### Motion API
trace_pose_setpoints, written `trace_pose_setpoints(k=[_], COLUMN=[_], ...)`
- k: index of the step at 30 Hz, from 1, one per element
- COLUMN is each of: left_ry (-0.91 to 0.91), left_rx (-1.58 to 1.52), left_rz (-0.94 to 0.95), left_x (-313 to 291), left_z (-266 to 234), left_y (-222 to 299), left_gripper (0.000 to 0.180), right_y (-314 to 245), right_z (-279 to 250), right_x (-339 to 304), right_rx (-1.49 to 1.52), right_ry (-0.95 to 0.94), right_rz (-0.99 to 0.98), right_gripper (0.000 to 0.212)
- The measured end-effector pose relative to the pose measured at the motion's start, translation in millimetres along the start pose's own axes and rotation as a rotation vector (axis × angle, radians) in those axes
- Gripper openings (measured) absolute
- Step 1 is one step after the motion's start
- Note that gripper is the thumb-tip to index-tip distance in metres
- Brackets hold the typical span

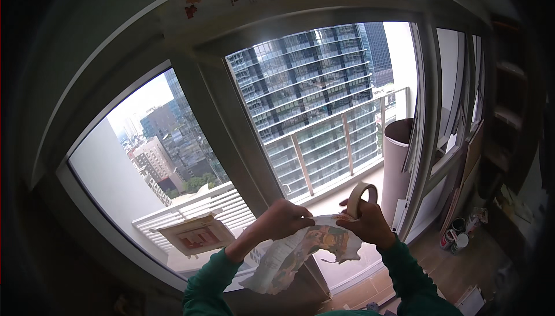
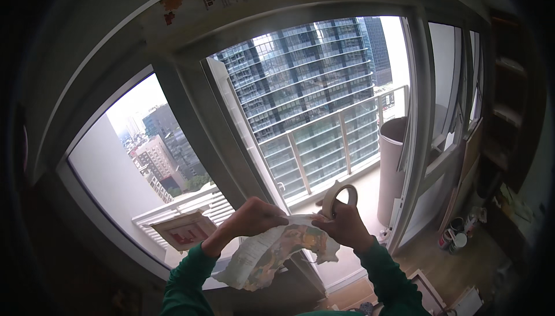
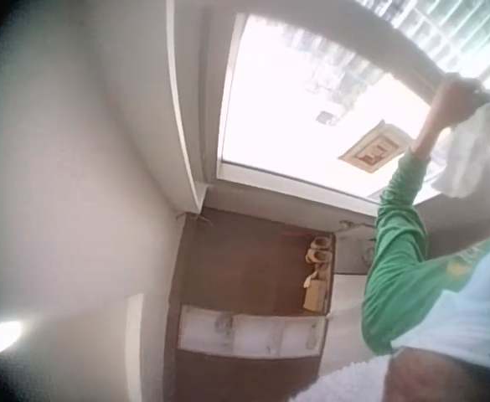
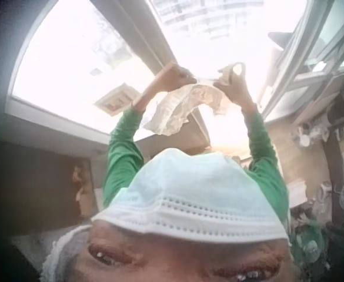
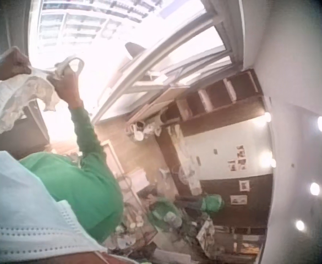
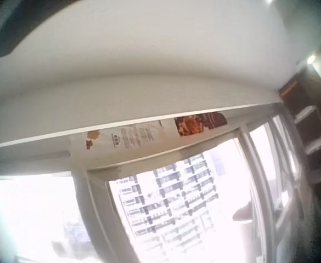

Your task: The person uses masking tape to secure a piece of paper to a window frame. They repeatedly apply tape to the paper and press it against the glass, smoothing it down to ensure adhesion.

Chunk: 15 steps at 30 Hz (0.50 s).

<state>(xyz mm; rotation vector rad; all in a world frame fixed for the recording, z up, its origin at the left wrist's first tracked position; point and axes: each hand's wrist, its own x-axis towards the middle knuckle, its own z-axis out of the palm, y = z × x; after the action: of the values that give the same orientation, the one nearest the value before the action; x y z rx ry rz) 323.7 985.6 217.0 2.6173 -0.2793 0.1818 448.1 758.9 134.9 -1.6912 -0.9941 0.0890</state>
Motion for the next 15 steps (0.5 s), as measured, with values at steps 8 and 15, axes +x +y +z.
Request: trace_pose_setpoints(k=[8,15], left_ry=[0.022,0.287], left_rx=[-0.096,-0.223], left_rz=[-0.136,-0.319], left_x=[-75,-96], left_z=[57,38], left_y=[-53,-75], left_gripper=[0.018,0.017], right_y=[5,-4], right_z=[-15,-74], right_x=[-6,-19], right_rx=[-0.027,-0.254], right_ry=[-0.131,-0.158], right_rz=[-0.024,-0.024], right_gripper=[0.033,0.035])
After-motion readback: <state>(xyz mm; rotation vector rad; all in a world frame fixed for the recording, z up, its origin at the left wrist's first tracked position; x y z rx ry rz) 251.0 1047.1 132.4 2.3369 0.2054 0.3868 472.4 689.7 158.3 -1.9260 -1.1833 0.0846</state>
